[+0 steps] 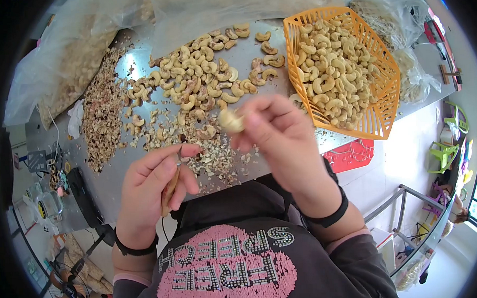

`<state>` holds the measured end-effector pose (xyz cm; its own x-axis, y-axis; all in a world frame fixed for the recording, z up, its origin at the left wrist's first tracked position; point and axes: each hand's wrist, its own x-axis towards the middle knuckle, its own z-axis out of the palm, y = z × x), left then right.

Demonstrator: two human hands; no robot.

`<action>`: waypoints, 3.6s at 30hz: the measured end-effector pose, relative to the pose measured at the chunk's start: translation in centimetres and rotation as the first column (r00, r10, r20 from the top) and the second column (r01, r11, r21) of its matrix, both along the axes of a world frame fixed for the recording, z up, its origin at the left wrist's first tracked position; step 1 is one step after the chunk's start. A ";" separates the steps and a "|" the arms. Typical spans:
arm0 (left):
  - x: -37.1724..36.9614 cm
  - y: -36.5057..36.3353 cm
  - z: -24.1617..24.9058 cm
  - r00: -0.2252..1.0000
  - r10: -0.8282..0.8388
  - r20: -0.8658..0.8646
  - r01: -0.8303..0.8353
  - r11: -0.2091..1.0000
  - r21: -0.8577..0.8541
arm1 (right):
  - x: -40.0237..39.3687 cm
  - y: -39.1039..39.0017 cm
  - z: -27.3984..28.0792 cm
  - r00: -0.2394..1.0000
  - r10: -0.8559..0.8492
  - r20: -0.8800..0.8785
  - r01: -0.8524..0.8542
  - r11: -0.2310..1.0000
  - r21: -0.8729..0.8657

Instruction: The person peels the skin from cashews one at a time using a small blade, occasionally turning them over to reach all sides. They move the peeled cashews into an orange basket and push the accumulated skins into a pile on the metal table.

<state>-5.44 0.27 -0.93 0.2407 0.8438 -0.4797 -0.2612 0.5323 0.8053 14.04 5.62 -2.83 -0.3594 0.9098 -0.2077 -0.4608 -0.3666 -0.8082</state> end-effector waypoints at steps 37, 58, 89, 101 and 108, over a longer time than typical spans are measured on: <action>-7.2 8.8 -4.2 0.129 0.336 -0.933 0.401 0.843 0.359 | 3.4 0.3 0.4 0.840 -0.409 0.355 0.258 0.878 0.402; -6.2 7.8 -2.9 0.664 0.156 -0.731 0.124 0.941 0.314 | 1.8 -0.3 0.6 0.906 -0.260 0.335 0.156 0.938 0.308; -0.7 1.7 -0.1 0.977 -0.096 -0.191 0.172 0.884 0.435 | -2.3 -2.0 -0.3 0.978 0.208 -0.027 -0.208 0.978 -0.003; -0.5 1.4 0.2 0.983 -0.108 -0.148 0.162 0.889 0.429 | -2.0 -1.9 0.2 0.957 0.286 -0.042 -0.288 0.957 -0.034; -0.6 0.9 0.7 0.981 -0.106 -0.161 0.139 0.969 0.205 | -2.0 -2.1 -0.3 0.974 0.211 0.080 -0.222 0.957 0.187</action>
